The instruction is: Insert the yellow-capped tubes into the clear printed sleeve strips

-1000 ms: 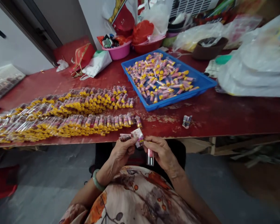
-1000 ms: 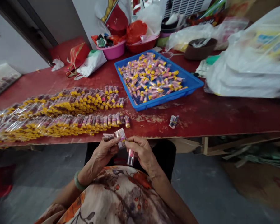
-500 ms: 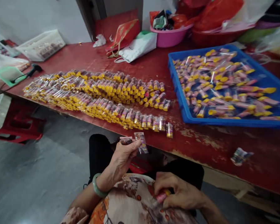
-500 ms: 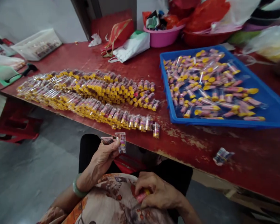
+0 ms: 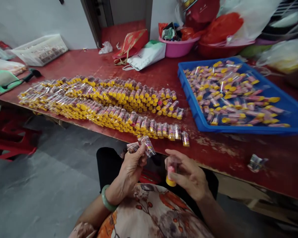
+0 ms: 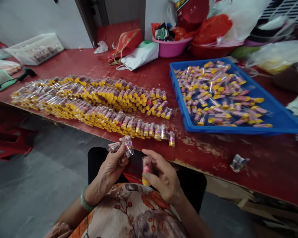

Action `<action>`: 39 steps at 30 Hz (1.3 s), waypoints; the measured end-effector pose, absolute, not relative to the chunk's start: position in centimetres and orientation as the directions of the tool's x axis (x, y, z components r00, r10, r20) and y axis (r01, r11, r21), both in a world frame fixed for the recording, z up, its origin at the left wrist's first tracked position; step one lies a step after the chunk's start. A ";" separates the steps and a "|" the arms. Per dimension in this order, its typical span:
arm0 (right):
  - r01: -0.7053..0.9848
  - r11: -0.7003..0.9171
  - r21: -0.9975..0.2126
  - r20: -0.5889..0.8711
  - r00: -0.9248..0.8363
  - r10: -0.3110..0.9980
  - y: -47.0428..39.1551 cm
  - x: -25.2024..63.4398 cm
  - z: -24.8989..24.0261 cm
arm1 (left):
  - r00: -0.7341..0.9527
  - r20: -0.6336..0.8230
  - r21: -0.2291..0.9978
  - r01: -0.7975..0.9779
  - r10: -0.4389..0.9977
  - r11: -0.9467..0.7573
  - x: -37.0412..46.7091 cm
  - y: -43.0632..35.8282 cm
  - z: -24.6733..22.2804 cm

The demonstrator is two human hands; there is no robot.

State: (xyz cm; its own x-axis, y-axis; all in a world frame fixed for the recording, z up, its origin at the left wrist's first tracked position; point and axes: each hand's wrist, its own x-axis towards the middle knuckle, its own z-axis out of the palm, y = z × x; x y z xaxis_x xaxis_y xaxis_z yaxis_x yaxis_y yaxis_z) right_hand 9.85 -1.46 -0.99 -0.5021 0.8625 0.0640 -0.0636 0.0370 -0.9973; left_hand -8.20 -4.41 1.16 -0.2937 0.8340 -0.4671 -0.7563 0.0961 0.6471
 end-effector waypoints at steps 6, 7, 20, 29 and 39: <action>0.072 0.243 -0.967 0.177 -0.494 0.851 -1.4 8.5 -0.3 | -0.223 -0.502 0.606 -0.780 0.836 0.155 -8.2 -3.3 0.3; 0.109 0.314 -0.943 0.225 -0.489 0.843 -1.3 8.5 -0.1 | -0.211 -0.515 0.596 -0.785 0.831 0.170 -8.1 -3.2 0.2; 0.416 0.769 -0.486 0.573 -0.512 0.640 -0.7 7.6 0.1 | -0.181 -0.500 0.606 -0.772 0.847 0.193 -8.0 -2.7 -0.1; 0.444 0.723 -0.530 0.591 -0.418 0.690 -1.0 7.5 0.0 | -0.223 -0.458 0.733 -0.642 0.860 0.224 -7.4 -2.8 -0.3; 0.604 0.796 -0.034 0.715 -0.542 0.442 -1.7 6.4 0.5 | -0.193 -0.482 0.722 -0.639 0.854 0.263 -7.1 -3.0 -0.8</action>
